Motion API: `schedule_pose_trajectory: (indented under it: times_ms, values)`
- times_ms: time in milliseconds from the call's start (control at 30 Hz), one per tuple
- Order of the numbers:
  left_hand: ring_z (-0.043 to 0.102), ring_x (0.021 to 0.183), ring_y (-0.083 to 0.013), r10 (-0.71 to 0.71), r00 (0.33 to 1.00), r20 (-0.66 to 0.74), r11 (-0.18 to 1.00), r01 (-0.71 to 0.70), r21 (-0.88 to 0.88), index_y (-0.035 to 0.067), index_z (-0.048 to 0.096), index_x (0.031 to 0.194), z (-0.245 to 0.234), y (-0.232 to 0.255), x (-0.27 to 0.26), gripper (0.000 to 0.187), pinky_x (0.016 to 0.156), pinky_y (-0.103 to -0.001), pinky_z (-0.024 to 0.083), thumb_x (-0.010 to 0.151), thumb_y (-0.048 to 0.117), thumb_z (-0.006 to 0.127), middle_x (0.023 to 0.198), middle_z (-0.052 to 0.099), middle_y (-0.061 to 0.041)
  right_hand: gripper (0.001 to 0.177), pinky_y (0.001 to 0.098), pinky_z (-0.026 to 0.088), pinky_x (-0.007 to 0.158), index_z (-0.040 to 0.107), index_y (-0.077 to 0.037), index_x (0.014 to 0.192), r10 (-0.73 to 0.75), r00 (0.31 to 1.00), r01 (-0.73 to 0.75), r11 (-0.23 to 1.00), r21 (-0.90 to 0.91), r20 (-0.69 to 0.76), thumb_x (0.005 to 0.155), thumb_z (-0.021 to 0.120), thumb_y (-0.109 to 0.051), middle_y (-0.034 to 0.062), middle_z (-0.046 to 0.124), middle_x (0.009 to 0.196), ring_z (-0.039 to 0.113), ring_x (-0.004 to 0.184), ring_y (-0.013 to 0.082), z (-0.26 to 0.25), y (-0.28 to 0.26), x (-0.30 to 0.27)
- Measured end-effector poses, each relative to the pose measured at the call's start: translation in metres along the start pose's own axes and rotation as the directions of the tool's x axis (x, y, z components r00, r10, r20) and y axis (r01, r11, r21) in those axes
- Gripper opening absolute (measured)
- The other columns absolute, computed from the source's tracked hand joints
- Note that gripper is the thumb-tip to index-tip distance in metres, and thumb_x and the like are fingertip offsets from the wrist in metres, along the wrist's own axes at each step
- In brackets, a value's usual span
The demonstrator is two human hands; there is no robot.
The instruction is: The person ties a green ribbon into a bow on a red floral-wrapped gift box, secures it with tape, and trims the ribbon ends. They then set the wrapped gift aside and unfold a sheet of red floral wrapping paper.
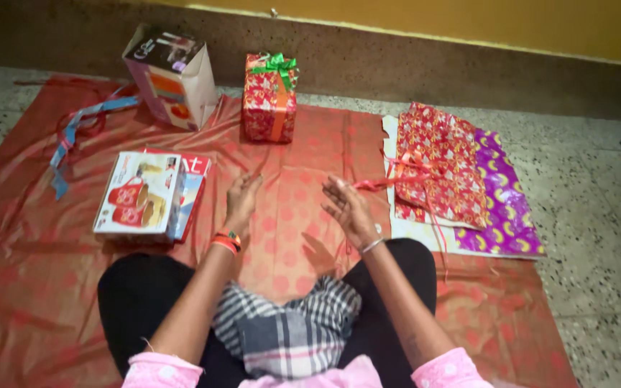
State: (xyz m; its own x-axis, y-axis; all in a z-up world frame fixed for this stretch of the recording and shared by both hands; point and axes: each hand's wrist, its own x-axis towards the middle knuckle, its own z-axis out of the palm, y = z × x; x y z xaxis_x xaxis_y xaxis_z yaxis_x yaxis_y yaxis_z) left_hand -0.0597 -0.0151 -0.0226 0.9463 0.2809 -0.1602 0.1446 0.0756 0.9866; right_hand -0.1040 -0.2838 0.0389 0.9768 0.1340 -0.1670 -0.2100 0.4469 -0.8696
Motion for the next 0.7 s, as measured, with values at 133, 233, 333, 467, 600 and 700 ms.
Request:
schedule_pose_trajectory:
  times_ms: [133, 233, 333, 467, 600, 700]
  values:
    - [0.056, 0.096, -0.0136, -0.062, 0.997, 0.043, 0.998, 0.062, -0.018, 0.01, 0.068, 0.129, -0.024, 0.014, -0.028, 0.047, 0.073, -0.034, 0.045, 0.091, 0.037, 0.07, 0.115, 0.071, -0.006, 0.047, 0.0394, 0.056, 0.098, 0.058, -0.003, 0.139, -0.045, 0.998, 0.046, 0.999, -0.013, 0.048, 0.103, 0.058, -0.033, 0.013, 0.067, 0.133, 0.064, 0.124, 0.0226, 0.011, -0.013, -0.033]
    - [0.058, 0.094, -0.0116, 0.006, 0.994, 0.107, 0.997, 0.003, -0.079, 0.011, 0.072, 0.127, -0.04, 0.018, -0.037, 0.041, 0.07, -0.034, 0.043, 0.093, 0.034, 0.073, 0.108, 0.069, 0.0, 0.04, 0.0393, 0.059, 0.096, 0.061, -0.001, 0.133, -0.067, 0.995, 0.068, 0.998, -0.015, 0.08, 0.102, 0.058, -0.027, 0.0146, 0.071, 0.126, 0.069, 0.119, 0.0239, 0.022, -0.017, -0.054]
    - [0.063, 0.099, -0.0089, -0.029, 0.994, 0.107, 0.996, 0.038, -0.08, 0.015, 0.07, 0.126, -0.061, 0.014, -0.053, 0.038, 0.074, -0.032, 0.046, 0.093, 0.035, 0.071, 0.108, 0.071, 0.004, 0.032, 0.0396, 0.06, 0.096, 0.062, 0.0, 0.127, -0.063, 0.993, 0.067, 0.997, -0.037, 0.097, 0.104, 0.059, -0.022, 0.0158, 0.072, 0.121, 0.071, 0.115, 0.0247, 0.031, -0.011, -0.07]
    - [0.069, 0.107, -0.0096, -0.053, 0.99, 0.129, 0.997, 0.061, -0.052, 0.018, 0.068, 0.127, -0.078, 0.011, -0.064, 0.037, 0.079, -0.031, 0.051, 0.094, 0.036, 0.064, 0.114, 0.075, 0.003, 0.029, 0.0387, 0.061, 0.093, 0.065, -0.001, 0.123, -0.032, 0.994, 0.042, 0.996, -0.083, 0.109, 0.103, 0.058, -0.02, 0.0141, 0.074, 0.115, 0.072, 0.108, 0.0235, 0.026, 0.004, -0.079]
    - [0.068, 0.111, -0.0134, -0.06, 0.986, 0.159, 0.994, 0.073, -0.076, 0.017, 0.067, 0.129, -0.089, 0.001, -0.071, 0.038, 0.084, -0.032, 0.052, 0.096, 0.035, 0.062, 0.117, 0.074, -0.001, 0.028, 0.0362, 0.061, 0.09, 0.067, -0.001, 0.122, -0.011, 0.995, 0.032, 0.978, -0.208, 0.102, 0.103, 0.059, -0.019, 0.0124, 0.075, 0.111, 0.073, 0.104, 0.0214, 0.007, 0.019, -0.081]
    - [0.067, 0.113, -0.0146, -0.106, 0.974, 0.202, 0.987, 0.128, -0.1, 0.013, 0.066, 0.129, -0.089, -0.015, -0.067, 0.04, 0.087, -0.033, 0.052, 0.097, 0.034, 0.061, 0.118, 0.074, -0.002, 0.028, 0.0347, 0.061, 0.087, 0.068, -0.001, 0.121, 0.014, 1.0, -0.009, 0.951, -0.309, 0.013, 0.101, 0.061, -0.02, 0.0103, 0.075, 0.11, 0.074, 0.101, 0.0195, -0.023, 0.027, -0.076]
